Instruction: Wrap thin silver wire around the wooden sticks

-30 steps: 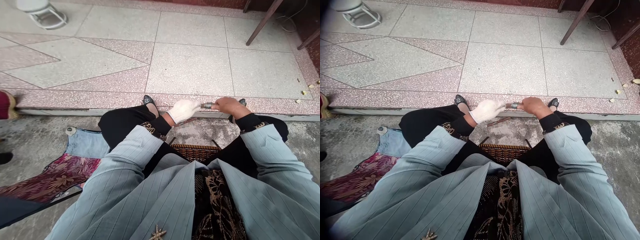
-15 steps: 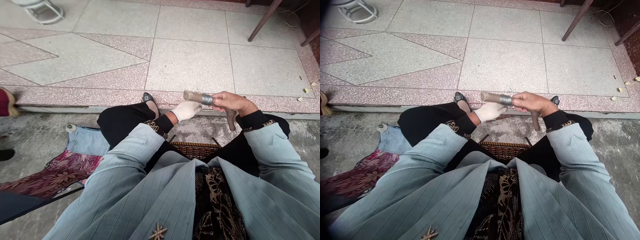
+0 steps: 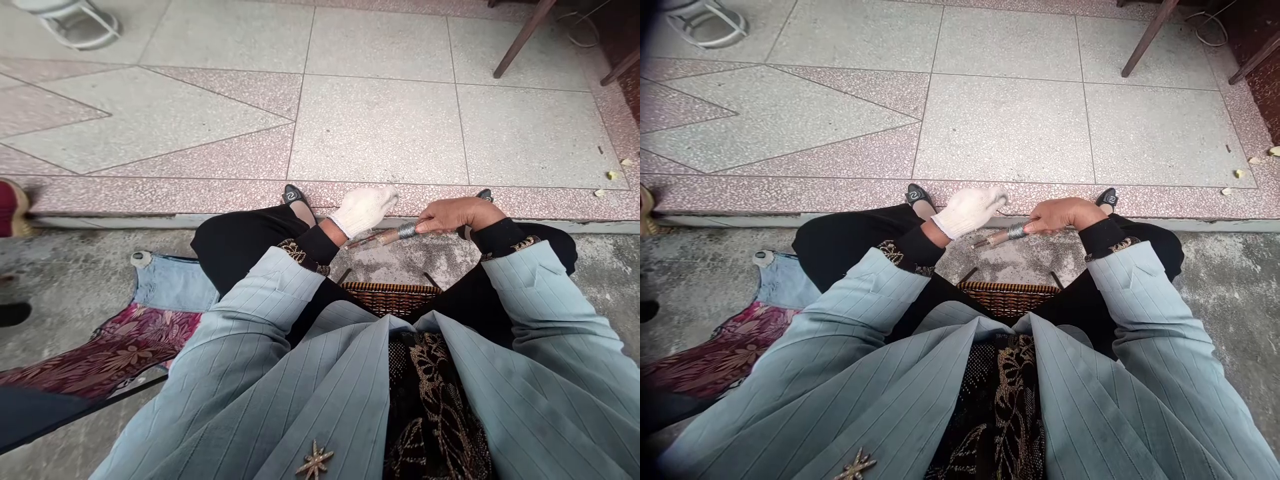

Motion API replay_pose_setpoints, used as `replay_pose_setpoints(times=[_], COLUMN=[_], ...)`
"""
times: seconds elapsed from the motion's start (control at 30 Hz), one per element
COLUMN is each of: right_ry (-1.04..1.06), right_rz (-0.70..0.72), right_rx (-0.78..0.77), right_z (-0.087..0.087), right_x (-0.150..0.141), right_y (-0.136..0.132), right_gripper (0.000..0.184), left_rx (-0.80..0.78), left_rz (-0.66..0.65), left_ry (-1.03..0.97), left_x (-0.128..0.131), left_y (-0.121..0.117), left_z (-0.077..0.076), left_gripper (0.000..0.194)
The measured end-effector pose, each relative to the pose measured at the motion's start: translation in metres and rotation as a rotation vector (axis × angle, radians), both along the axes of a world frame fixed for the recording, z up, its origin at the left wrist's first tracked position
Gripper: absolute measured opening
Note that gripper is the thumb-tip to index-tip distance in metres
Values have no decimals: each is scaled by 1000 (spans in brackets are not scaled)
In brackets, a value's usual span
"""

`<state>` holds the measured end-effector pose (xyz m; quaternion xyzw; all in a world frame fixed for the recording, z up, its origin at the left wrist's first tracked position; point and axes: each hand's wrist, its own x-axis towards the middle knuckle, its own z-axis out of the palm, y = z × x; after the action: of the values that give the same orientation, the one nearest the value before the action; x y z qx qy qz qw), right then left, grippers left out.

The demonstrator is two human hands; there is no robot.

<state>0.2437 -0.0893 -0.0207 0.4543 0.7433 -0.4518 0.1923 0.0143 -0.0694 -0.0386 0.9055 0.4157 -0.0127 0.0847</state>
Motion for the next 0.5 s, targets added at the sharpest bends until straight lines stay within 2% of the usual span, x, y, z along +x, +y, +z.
replay_pose_setpoints(times=[0.1,0.23,0.3,0.37,0.5], right_ry=[-201,-300,-231,-103,321], right_rz=[-51,-278,-375,-430,-490], right_rx=[195,409,473,467,287], right_z=[1,1,1,3,12], right_x=[-4,-5,-3,-1,0], right_y=[4,12,15,14,4], right_gripper=[43,52,50,45,44], left_rx=[31,-12,-84,-159,-280], left_rz=[-22,-56,-86,-92,-74], left_ry=[23,9,-17,-45,-128], left_x=[2,5,6,7,7], left_y=[-3,-6,-7,-6,-3], left_z=[-3,-10,-13,-15,-18], left_gripper=[43,43,43,41,39])
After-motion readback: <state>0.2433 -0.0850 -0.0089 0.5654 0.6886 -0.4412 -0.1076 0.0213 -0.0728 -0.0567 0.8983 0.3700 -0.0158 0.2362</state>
